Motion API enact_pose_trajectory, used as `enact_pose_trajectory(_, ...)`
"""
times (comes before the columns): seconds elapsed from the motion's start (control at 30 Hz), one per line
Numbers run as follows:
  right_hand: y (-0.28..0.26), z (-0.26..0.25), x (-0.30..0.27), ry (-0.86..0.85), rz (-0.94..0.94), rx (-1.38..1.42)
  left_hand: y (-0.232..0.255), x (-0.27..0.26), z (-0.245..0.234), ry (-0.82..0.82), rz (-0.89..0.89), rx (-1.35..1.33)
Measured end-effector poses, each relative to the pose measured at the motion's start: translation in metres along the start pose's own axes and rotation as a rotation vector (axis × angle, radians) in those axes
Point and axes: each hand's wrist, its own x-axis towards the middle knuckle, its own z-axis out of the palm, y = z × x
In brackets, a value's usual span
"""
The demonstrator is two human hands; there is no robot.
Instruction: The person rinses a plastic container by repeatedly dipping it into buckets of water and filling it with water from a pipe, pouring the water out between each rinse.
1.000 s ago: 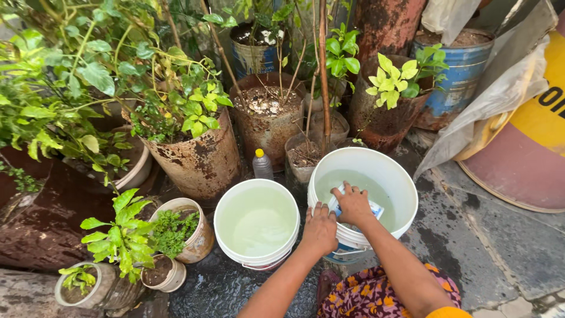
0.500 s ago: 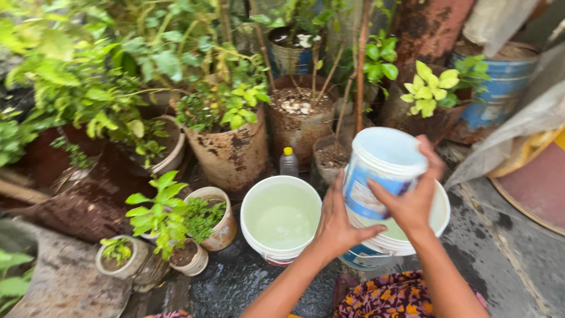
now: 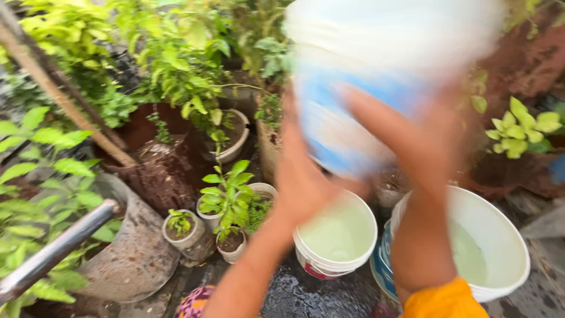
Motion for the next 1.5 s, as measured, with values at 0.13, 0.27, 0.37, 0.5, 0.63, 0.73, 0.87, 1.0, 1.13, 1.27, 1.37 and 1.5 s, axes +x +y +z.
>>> enact_pose_trajectory(0.13,0.034,0.123,-0.011,-0.376,0.076,-0.131,-0.117,-0.011,-0.025,0.049,-0.540,-0.259)
enact_pose_trajectory(0.27,0.054,0.139,-0.101,-0.348,0.168,0.055,-0.145,-0.086,-0.037,-0.030,-0.731,-0.138)
enact_pose_trajectory(0.37,0.050,0.125,-0.133,-0.267,0.154,0.085,-0.126,-0.109,-0.038,-0.041,-0.649,-0.116)
enact_pose_trajectory(0.5,0.017,0.080,-0.140,-0.181,0.096,0.120,-0.076,-0.097,-0.044,-0.110,-0.489,-0.040)
enact_pose_trajectory(0.63,-0.032,0.049,-0.117,-0.048,-0.105,0.261,-0.019,-0.057,-0.069,-0.127,-0.321,-0.008)
enact_pose_trajectory(0.73,-0.053,0.057,-0.093,0.027,-0.192,0.409,-0.005,-0.027,-0.091,-0.021,-0.183,0.118)
enact_pose_trajectory(0.87,-0.034,0.199,-0.004,-0.259,0.036,0.278,-0.081,0.006,-0.130,0.316,-0.408,-0.227)
enact_pose_trajectory(1.0,-0.022,0.295,-0.046,-0.791,-0.067,0.094,-0.150,-0.067,-0.127,0.436,-1.040,-0.396)
enact_pose_trajectory(1.13,0.017,0.247,-0.113,-0.811,0.159,0.168,-0.173,-0.141,-0.079,0.390,-0.947,-0.344)
enact_pose_trajectory(1.27,0.051,0.142,-0.134,-0.674,0.351,0.025,-0.138,-0.157,-0.023,0.046,-0.867,-0.014)
enact_pose_trajectory(1.37,0.075,0.030,-0.142,-0.483,0.189,-0.117,-0.104,-0.156,0.037,-0.206,-0.733,-0.073)
enact_pose_trajectory(1.5,0.113,-0.114,-0.158,-0.389,0.452,-0.522,-0.077,-0.154,0.121,-0.529,-0.685,-0.240)
